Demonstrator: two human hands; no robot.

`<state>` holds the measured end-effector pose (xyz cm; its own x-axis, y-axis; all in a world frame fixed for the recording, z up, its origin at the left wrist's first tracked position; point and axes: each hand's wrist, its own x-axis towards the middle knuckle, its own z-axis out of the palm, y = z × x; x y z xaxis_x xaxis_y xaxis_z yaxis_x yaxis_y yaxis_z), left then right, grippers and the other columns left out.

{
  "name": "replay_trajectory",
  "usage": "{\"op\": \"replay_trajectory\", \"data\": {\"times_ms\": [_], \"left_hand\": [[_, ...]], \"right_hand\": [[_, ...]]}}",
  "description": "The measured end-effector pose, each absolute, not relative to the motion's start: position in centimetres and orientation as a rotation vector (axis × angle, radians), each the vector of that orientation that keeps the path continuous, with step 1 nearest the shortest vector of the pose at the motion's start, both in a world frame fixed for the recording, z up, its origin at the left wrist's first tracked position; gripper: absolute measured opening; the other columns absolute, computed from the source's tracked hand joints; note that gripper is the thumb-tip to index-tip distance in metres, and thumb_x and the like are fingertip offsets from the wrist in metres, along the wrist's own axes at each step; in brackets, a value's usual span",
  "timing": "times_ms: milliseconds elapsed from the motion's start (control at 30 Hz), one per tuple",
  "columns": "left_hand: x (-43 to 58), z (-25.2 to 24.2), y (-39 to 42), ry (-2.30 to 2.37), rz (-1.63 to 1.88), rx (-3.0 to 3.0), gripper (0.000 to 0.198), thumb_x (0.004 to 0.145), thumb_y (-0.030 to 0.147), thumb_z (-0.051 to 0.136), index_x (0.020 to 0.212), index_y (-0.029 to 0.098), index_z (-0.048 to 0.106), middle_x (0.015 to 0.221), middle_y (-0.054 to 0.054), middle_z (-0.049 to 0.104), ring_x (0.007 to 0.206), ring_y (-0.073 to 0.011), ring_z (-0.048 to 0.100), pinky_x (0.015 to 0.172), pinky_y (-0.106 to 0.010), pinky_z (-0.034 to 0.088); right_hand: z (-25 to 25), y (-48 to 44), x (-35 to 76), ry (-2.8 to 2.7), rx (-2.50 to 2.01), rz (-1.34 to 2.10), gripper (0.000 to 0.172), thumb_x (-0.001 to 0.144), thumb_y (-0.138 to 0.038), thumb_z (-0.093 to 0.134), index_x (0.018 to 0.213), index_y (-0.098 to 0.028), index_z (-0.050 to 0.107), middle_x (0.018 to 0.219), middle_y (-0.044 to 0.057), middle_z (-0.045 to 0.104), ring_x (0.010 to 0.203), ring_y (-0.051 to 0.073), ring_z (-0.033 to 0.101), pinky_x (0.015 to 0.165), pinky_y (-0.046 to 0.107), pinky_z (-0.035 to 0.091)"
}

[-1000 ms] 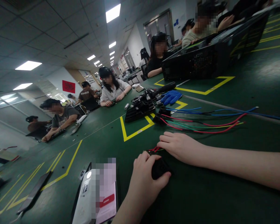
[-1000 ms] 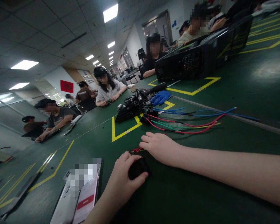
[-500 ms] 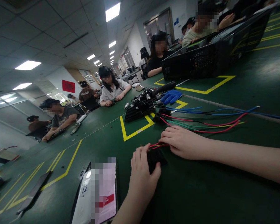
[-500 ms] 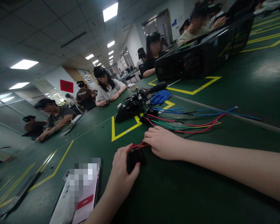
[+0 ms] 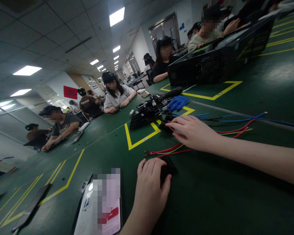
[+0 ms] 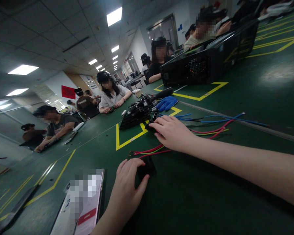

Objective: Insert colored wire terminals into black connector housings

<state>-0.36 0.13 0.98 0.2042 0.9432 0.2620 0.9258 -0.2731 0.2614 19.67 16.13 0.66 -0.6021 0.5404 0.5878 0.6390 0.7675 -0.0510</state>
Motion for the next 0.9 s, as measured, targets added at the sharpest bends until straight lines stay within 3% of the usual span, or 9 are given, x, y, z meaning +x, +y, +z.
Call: {"op": "replay_trajectory", "data": {"times_ms": [133,233,333,467,600,700,800,900], "left_hand": [[-0.7,1.0,0.4,1.907,0.537,2.377,0.031,0.088,0.008,0.057,0.115,0.022,0.056,0.121,-0.008,0.069,0.117,-0.0285,0.064,0.114,-0.063,0.034],[-1.2,1.3,0.7,2.007,0.486,2.328,0.032,0.09,0.009,0.056,0.119,0.022,0.056,0.124,-0.009,0.068,0.121,-0.0285,0.063,0.115,-0.062,0.034],[-1.7,1.5,1.2,2.097,0.425,2.299,0.035,0.092,0.009,0.053,0.125,0.02,0.055,0.131,-0.011,0.066,0.126,-0.0287,0.06,0.116,-0.06,0.034],[-2.0,1.2,1.4,2.145,0.366,2.275,0.041,0.095,0.008,0.05,0.135,0.019,0.053,0.141,-0.012,0.062,0.133,-0.0281,0.056,0.117,-0.058,0.035],[-2.3,0.6,1.5,2.151,0.375,2.283,0.044,0.097,0.008,0.046,0.139,0.02,0.053,0.147,-0.012,0.058,0.139,-0.0286,0.051,0.119,-0.059,0.033],[-2.5,0.2,1.6,2.186,0.407,2.284,0.049,0.096,0.007,0.046,0.142,0.022,0.053,0.155,-0.013,0.049,0.145,-0.0308,0.044,0.117,-0.059,0.035],[-2.6,-0.2,1.8,2.231,0.428,2.272,0.054,0.095,0.009,0.047,0.147,0.023,0.051,0.161,-0.015,0.038,0.146,-0.0352,0.04,0.115,-0.059,0.037],[-2.7,-0.7,1.9,2.27,0.509,2.205,0.054,0.094,0.01,0.047,0.147,0.024,0.053,0.159,-0.017,0.037,0.145,-0.0381,0.039,0.112,-0.06,0.038]], "right_hand": [[0.4,17.8,20.6,-2.418,-1.115,-0.196,0.053,0.093,-0.047,0.051,0.13,-0.011,0.062,0.122,0.021,0.067,0.113,0.037,0.059,0.093,0.052,0.048],[0.0,18.0,20.5,-2.461,-1.139,-0.168,0.053,0.09,-0.05,0.053,0.126,-0.014,0.062,0.12,0.019,0.068,0.112,0.037,0.06,0.092,0.05,0.049],[-0.1,17.9,20.4,-2.477,-1.175,-0.137,0.047,0.089,-0.046,0.053,0.125,-0.016,0.062,0.116,0.017,0.07,0.109,0.034,0.063,0.089,0.047,0.05],[0.3,17.9,20.5,-2.464,-1.275,-0.062,0.041,0.09,-0.03,0.048,0.127,-0.018,0.058,0.109,0.015,0.074,0.09,0.03,0.07,0.071,0.039,0.052],[1.3,17.6,20.7,-2.407,-1.311,-0.026,0.046,0.091,-0.021,0.039,0.135,-0.019,0.051,0.123,0.016,0.07,0.085,0.028,0.071,0.063,0.036,0.049],[1.8,17.1,20.9,-2.343,-1.16,-0.039,0.048,0.092,-0.022,0.039,0.139,-0.021,0.047,0.122,0.014,0.07,0.08,0.025,0.07,0.063,0.034,0.047],[1.7,16.5,21.2,-2.286,-0.857,-0.091,0.047,0.09,-0.026,0.046,0.136,-0.021,0.049,0.105,0.01,0.074,0.073,0.022,0.067,0.06,0.032,0.042],[1.9,15.5,21.3,-2.357,-0.58,-0.17,0.044,0.087,-0.025,0.05,0.13,-0.018,0.055,0.09,0.007,0.074,0.066,0.02,0.064,0.059,0.031,0.038]]}}
